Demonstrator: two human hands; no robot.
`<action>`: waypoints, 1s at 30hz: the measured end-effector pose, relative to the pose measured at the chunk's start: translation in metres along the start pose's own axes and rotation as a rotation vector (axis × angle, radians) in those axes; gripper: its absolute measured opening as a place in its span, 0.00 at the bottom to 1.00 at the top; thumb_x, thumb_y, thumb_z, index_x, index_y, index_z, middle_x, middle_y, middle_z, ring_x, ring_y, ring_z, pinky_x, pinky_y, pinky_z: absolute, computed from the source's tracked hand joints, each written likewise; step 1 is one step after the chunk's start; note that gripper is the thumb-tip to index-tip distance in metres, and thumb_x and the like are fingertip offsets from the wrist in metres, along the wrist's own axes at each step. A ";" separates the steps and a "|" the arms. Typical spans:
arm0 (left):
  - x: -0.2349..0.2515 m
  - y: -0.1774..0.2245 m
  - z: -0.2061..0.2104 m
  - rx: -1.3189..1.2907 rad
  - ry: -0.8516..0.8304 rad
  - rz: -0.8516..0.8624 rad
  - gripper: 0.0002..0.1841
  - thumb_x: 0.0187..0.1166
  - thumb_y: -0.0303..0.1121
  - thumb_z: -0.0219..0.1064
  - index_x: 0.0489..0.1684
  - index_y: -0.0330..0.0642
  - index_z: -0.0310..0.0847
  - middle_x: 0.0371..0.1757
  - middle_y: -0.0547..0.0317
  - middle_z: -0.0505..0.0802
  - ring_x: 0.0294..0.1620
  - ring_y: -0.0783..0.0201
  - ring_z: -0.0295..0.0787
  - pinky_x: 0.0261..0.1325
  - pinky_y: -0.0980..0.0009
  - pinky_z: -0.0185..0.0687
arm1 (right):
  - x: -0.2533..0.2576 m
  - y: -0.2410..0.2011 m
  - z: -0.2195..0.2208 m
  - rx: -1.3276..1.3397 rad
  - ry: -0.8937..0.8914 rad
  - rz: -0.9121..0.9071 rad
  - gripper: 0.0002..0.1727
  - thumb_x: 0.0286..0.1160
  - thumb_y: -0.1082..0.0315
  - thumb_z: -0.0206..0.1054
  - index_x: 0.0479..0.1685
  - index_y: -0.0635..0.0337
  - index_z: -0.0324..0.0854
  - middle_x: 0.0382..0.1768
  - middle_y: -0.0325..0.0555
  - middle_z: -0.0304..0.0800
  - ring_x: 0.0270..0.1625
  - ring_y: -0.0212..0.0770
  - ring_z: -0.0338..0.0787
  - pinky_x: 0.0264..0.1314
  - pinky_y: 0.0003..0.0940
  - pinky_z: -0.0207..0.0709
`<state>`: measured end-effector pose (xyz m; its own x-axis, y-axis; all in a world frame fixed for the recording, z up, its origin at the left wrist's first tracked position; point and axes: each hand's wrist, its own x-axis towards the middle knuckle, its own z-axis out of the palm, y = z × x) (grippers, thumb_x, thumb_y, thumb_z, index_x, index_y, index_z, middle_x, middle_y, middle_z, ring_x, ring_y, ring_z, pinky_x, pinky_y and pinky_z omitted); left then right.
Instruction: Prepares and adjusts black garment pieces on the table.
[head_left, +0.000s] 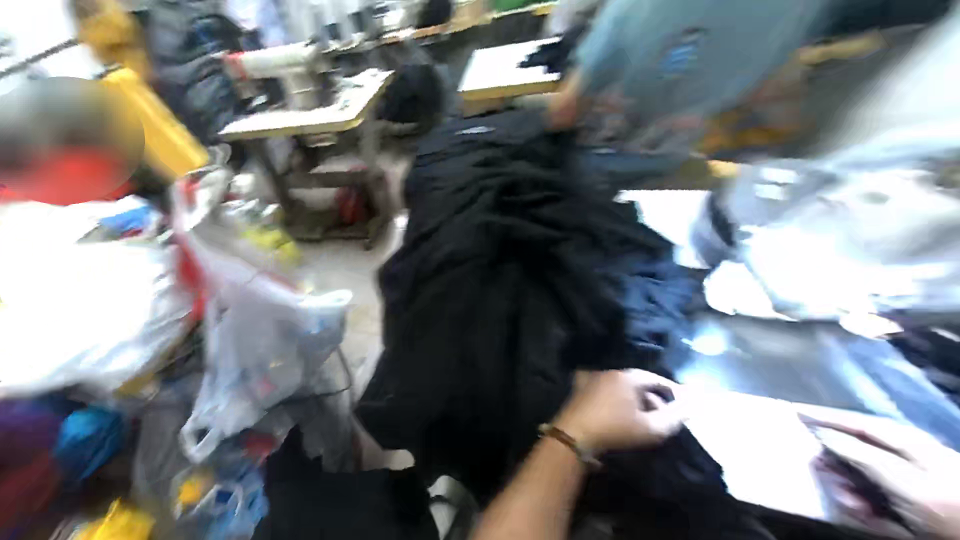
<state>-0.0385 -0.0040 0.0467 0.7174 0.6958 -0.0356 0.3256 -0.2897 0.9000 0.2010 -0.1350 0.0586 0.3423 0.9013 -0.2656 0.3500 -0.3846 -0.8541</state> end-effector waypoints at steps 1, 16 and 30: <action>0.000 -0.001 0.000 0.015 -0.021 -0.022 0.17 0.80 0.34 0.71 0.63 0.38 0.88 0.43 0.51 0.97 0.44 0.59 0.94 0.57 0.54 0.88 | -0.008 0.005 0.008 0.039 0.031 -0.008 0.22 0.83 0.62 0.57 0.72 0.58 0.77 0.31 0.35 0.85 0.22 0.26 0.80 0.23 0.25 0.77; 0.008 -0.020 0.005 0.027 -0.083 0.111 0.28 0.71 0.31 0.77 0.74 0.49 0.81 0.31 0.61 0.90 0.32 0.65 0.84 0.51 0.52 0.80 | -0.031 -0.031 0.052 0.292 -0.204 0.193 0.15 0.91 0.64 0.57 0.66 0.56 0.84 0.26 0.39 0.85 0.14 0.26 0.70 0.15 0.19 0.65; 0.012 -0.027 0.007 -0.048 -0.102 0.134 0.32 0.68 0.28 0.78 0.76 0.48 0.76 0.37 0.62 0.94 0.34 0.70 0.90 0.45 0.68 0.90 | -0.002 -0.030 0.065 0.421 -0.294 0.151 0.14 0.88 0.63 0.62 0.62 0.54 0.88 0.19 0.33 0.76 0.14 0.24 0.66 0.17 0.20 0.63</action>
<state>-0.0348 0.0074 0.0193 0.8120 0.5820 0.0439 0.1952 -0.3416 0.9193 0.1327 -0.1122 0.0557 0.0816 0.8832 -0.4619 -0.0854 -0.4555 -0.8861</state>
